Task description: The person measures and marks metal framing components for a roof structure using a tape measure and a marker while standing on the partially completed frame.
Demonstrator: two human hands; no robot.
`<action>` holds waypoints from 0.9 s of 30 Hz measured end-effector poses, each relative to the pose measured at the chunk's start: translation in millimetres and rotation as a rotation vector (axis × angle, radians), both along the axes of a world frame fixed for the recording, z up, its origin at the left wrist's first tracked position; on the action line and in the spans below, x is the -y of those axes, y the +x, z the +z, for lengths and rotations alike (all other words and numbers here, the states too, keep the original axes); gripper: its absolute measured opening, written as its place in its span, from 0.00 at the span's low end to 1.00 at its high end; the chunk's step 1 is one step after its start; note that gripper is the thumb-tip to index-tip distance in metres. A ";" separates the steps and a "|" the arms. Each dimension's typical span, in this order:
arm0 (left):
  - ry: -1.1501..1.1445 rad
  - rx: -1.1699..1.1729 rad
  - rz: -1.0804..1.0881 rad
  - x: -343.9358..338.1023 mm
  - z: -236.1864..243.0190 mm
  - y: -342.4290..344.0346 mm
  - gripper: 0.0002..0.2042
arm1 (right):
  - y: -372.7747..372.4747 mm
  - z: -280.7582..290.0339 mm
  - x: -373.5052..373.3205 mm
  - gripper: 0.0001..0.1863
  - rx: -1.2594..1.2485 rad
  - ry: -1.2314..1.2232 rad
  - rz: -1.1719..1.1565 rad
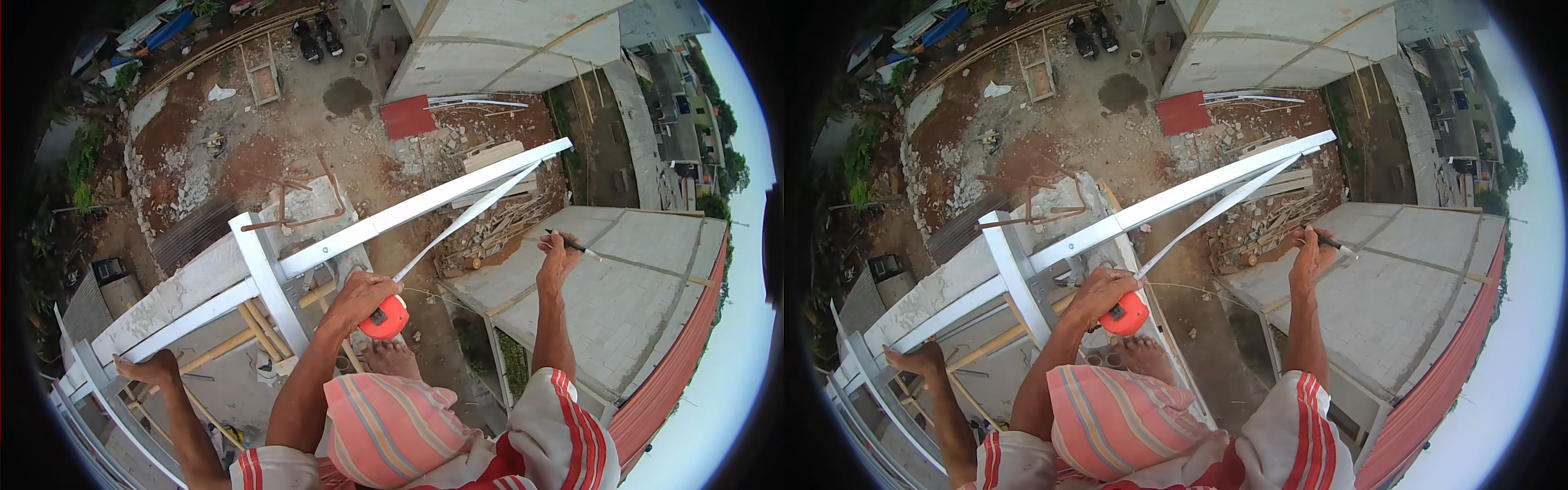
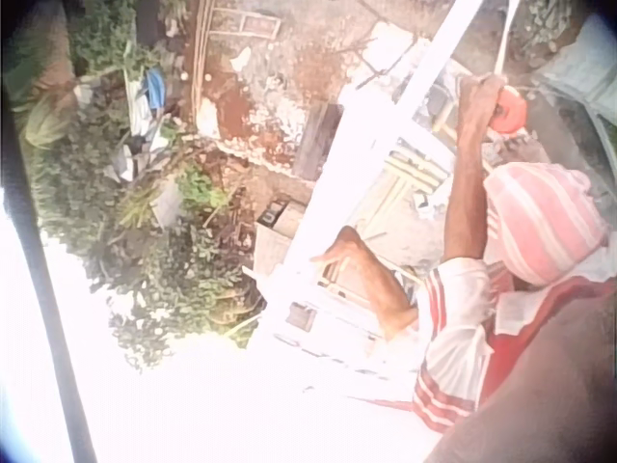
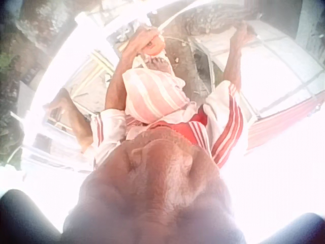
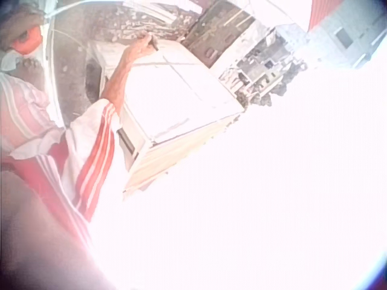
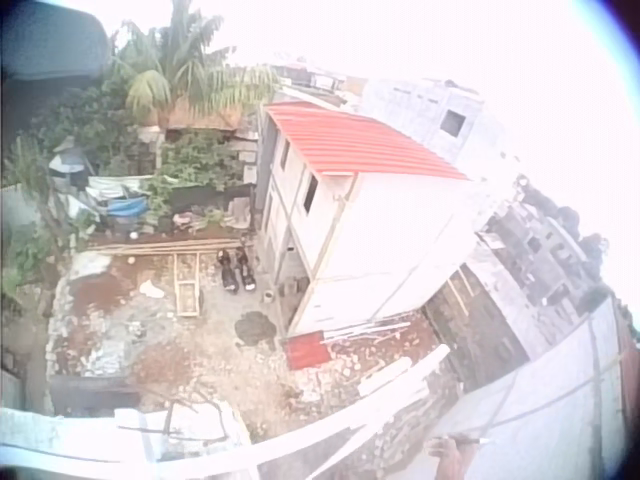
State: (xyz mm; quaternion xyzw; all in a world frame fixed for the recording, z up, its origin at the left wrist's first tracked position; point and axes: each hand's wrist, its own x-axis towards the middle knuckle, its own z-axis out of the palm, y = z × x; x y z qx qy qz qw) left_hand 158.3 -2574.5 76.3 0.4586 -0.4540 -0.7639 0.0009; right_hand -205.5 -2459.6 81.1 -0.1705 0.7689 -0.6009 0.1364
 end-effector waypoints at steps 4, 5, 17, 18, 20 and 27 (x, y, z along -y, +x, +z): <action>0.002 -0.064 -0.167 -1.4 7.4 14.3 0.15 | 24.3 22.3 13.1 0.06 -0.134 0.119 0.143; 0.003 -0.049 -0.132 -0.6 13.0 17.5 0.15 | 30.3 32.3 18.3 0.06 -0.121 0.117 0.178; -0.089 -0.436 -0.063 24.2 90.7 66.3 0.15 | 108.7 143.6 72.1 0.03 -0.335 -0.331 0.262; -0.086 -0.447 -0.051 25.6 99.6 73.3 0.14 | 113.6 144.5 77.5 0.03 -0.315 -0.339 0.277; -0.118 -0.495 0.047 24.8 106.4 93.9 0.14 | 122.9 148.2 91.7 0.03 -0.298 -0.356 0.318; -0.072 -0.691 0.644 24.5 116.3 188.9 0.18 | 215.5 182.9 129.7 0.09 -0.161 -0.425 0.963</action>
